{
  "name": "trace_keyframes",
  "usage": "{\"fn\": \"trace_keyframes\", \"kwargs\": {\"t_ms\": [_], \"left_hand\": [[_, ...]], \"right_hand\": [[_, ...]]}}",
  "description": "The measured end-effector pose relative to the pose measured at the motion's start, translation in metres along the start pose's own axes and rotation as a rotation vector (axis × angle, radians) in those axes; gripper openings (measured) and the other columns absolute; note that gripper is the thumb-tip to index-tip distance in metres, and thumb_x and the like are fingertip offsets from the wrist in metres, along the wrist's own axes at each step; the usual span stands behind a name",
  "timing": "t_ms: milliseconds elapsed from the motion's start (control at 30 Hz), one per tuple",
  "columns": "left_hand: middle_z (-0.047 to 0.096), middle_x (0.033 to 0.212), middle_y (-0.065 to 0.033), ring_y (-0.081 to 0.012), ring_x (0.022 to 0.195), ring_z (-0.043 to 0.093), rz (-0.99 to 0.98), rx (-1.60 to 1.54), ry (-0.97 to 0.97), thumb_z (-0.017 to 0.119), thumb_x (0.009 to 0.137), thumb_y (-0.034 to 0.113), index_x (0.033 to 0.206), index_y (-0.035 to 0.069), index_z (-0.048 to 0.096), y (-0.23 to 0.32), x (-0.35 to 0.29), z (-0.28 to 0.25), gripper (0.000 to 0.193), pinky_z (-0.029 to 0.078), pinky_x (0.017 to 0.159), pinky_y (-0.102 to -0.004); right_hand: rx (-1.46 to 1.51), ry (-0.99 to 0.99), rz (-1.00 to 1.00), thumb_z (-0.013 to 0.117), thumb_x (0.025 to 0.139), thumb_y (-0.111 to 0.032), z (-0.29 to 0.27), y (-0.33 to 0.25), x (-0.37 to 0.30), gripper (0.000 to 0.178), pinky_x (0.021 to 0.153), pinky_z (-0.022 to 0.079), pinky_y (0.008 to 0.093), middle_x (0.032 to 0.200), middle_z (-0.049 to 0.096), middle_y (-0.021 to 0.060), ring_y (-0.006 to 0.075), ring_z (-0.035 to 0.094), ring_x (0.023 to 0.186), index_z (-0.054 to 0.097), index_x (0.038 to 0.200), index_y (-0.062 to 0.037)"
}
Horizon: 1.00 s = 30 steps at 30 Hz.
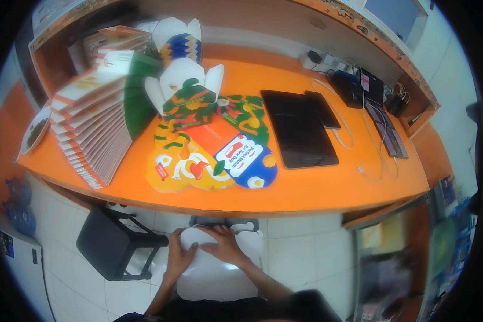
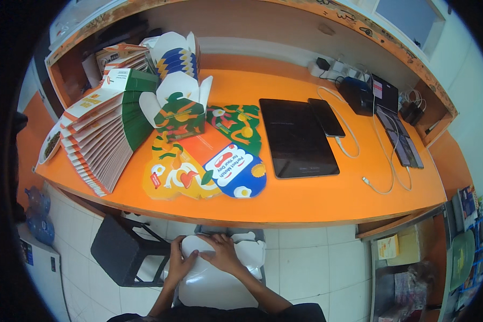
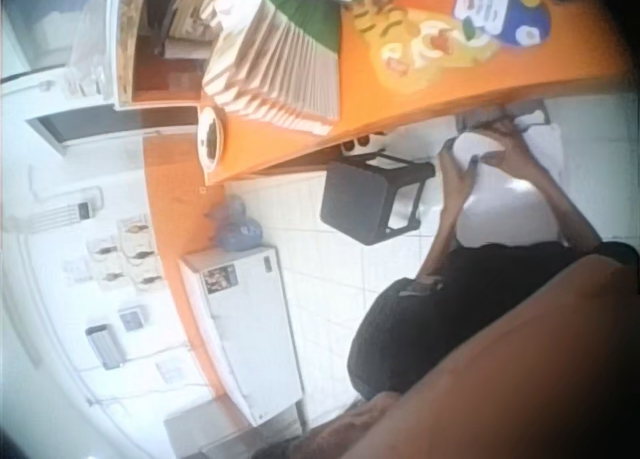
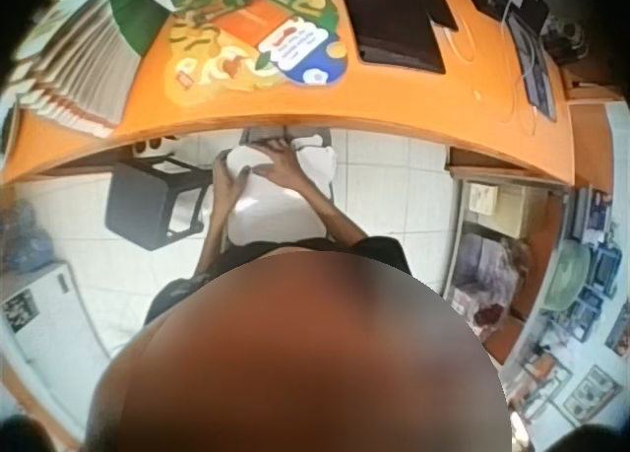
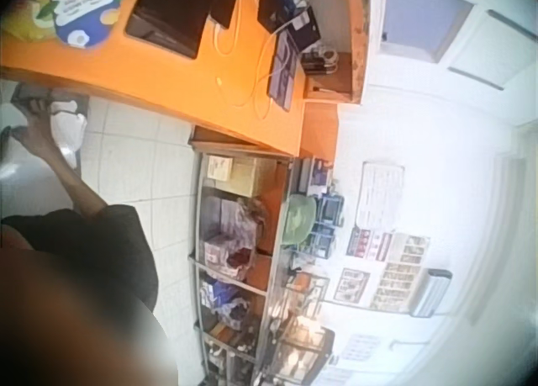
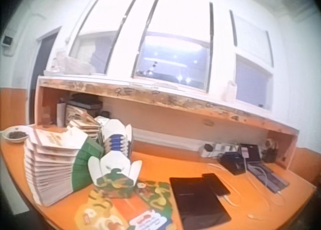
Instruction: The person folds and assembles multiple flat, colorful paper boxes into upright containers. They pick each flat piece, fold the sides, tuck flaps, and place the finished boxes on an orange counter. The process is repeated for several boxes throughout the clip.
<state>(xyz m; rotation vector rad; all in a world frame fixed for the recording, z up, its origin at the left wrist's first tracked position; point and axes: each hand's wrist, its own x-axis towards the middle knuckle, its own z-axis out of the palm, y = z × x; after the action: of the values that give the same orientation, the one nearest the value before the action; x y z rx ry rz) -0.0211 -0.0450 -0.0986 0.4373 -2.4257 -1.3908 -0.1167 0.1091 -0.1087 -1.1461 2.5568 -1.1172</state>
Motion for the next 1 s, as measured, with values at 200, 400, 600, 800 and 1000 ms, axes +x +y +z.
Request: {"fn": "trace_keyframes", "kwargs": {"t_ms": [200, 400, 600, 800, 1000], "left_hand": [[0.051, 0.123, -0.0246, -0.0462, 0.125, 0.037, 0.129, 0.263, -0.067, 0.067, 0.077, 0.012, 0.12, 0.002, 0.05, 0.0, 0.017, 0.008, 0.048, 0.033, 0.1, -0.0478], [0.051, 0.124, -0.0266, -0.049, 0.123, 0.04, 0.188, 0.132, -0.111, 0.065, 0.079, 0.01, 0.116, 0.001, 0.054, 0.003, 0.012, 0.012, 0.039, 0.034, 0.101, -0.0494], [0.06, 0.104, -0.022, -0.0354, 0.099, 0.057, 0.183, 0.058, -0.019, 0.067, 0.081, 0.011, 0.102, -0.001, 0.058, 0.023, -0.004, 0.0, 0.025, 0.046, 0.083, -0.0375], [0.066, 0.079, -0.0159, -0.0204, 0.074, 0.066, 0.035, -0.07, 0.055, 0.067, 0.084, 0.014, 0.099, -0.001, 0.061, 0.033, -0.002, -0.008, 0.021, 0.05, 0.062, -0.029], [0.067, 0.086, -0.0111, -0.0106, 0.076, 0.061, -0.007, -0.337, -0.01, 0.065, 0.086, 0.015, 0.108, 0.0, 0.059, 0.03, 0.013, 0.0, 0.027, 0.049, 0.063, -0.0248]], "right_hand": [[-0.075, -0.013, 0.051, 0.064, 0.081, -0.038, -0.004, -0.006, -0.008, 0.066, 0.103, 0.023, 0.0507, 0.13, 0.049, 0.0102, 0.0273, 0.041, 0.123, 0.039, 0.14, -0.0196], [-0.057, 0.003, 0.051, 0.065, 0.081, -0.032, 0.0, -0.001, -0.022, 0.064, 0.105, 0.018, 0.0568, 0.134, 0.048, 0.0096, 0.0279, 0.039, 0.128, 0.039, 0.138, -0.0174], [0.288, 0.036, 0.061, 0.066, 0.081, -0.014, -0.026, -0.006, -0.013, 0.029, 0.101, 0.033, 0.0431, 0.102, 0.067, 0.0056, 0.0257, 0.06, 0.106, 0.064, 0.109, -0.0132], [0.377, -0.106, 0.168, 0.068, 0.083, -0.015, -0.082, 0.006, -0.004, 0.015, 0.077, 0.053, 0.0319, 0.095, 0.069, 0.0108, 0.0228, 0.067, 0.087, 0.069, 0.094, -0.0064], [0.343, -0.097, 0.253, 0.07, 0.082, -0.019, -0.107, 0.011, -0.016, 0.017, 0.071, 0.051, 0.0319, 0.077, 0.067, 0.0083, 0.0205, 0.065, 0.074, 0.069, 0.098, -0.0121]]}}
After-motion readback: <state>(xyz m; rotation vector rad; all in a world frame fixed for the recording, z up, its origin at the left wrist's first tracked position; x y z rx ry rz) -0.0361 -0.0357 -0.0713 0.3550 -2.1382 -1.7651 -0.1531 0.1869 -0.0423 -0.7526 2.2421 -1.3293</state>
